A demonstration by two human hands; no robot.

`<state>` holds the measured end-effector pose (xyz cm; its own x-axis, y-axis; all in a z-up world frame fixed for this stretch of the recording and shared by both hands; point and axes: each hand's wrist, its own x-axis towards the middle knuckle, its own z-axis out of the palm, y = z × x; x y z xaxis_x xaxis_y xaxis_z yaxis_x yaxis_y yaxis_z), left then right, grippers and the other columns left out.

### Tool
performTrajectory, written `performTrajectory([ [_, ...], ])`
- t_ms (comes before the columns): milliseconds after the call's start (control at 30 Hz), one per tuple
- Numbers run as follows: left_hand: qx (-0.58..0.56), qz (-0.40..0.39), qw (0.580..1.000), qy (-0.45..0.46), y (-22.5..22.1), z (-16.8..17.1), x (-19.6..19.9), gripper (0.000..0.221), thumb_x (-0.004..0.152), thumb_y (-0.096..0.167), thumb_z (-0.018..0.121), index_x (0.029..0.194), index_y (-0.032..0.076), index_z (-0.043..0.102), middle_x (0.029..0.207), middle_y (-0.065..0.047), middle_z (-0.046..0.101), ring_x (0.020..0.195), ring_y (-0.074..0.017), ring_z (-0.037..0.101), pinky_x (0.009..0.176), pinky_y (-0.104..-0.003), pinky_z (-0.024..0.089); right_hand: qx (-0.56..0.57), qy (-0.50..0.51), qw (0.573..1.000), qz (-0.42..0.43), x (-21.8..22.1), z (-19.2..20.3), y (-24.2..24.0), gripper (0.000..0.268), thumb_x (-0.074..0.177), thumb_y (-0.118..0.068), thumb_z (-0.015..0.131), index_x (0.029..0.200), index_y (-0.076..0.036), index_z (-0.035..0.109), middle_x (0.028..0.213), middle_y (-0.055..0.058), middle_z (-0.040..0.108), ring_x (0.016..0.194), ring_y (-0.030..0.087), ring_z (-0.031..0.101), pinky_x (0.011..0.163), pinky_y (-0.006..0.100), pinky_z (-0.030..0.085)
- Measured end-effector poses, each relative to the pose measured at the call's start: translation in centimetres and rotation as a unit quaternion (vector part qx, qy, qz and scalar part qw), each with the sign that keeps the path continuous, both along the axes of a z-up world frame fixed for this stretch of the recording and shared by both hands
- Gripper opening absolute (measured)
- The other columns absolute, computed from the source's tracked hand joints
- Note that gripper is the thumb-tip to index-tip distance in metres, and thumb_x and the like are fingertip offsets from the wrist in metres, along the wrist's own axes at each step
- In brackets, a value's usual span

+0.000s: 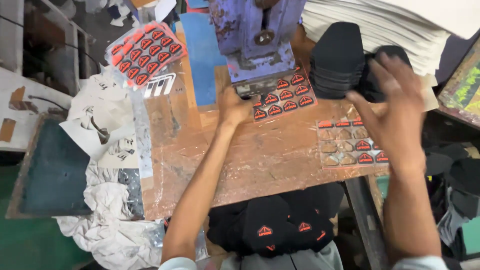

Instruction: The person places logo stickers onto fabric pieces and uses a heat press machine to apply them.

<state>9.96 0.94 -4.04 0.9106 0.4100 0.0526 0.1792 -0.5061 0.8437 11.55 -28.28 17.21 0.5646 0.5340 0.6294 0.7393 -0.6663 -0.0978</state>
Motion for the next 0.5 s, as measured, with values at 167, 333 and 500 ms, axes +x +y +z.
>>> performTrajectory([
  [167, -0.182, -0.035, 0.973, -0.136, 2.8, 3.6, -8.1, 0.067, 0.076, 0.01, 0.086, 0.136, 0.0, 0.059, 0.122, -0.011, 0.071, 0.11, -0.014, 0.066, 0.098, -0.031, 0.053, -0.052, 0.07, 0.995, 0.041, 7.3, -4.6, -0.5, 0.045, 0.085, -0.019, 0.085, 0.124, -0.002, 0.072, 0.126, 0.021, 0.071, 0.114, 0.041, 0.064, 0.103, 0.047, 0.05],
  [333, -0.143, 0.007, 0.985, -0.097, 5.8, 4.9, -19.1, 0.037, 0.088, 0.012, 0.083, 0.121, 0.001, 0.071, 0.111, -0.008, 0.072, 0.1, -0.0092, 0.067, 0.088, -0.029, 0.055, -0.052, 0.122, 0.988, 0.076, 6.1, -4.9, -1.5, 0.025, 0.106, -0.023, 0.081, 0.122, -0.005, 0.073, 0.122, 0.014, 0.072, 0.112, 0.034, 0.068, 0.104, 0.041, 0.051],
  [500, -0.003, 0.138, 0.99, -0.032, 9.3, 5.4, -22.5, 0.034, 0.086, 0.018, 0.086, 0.113, 0.002, 0.073, 0.091, -0.005, 0.076, 0.082, -0.0147, 0.067, 0.075, -0.03, 0.056, -0.054, 0.013, 0.997, 0.061, -5.4, -9.8, 1.2, 0.027, 0.103, -0.015, 0.07, 0.125, -0.001, 0.065, 0.127, 0.016, 0.066, 0.117, 0.038, 0.062, 0.101, 0.05, 0.047],
])
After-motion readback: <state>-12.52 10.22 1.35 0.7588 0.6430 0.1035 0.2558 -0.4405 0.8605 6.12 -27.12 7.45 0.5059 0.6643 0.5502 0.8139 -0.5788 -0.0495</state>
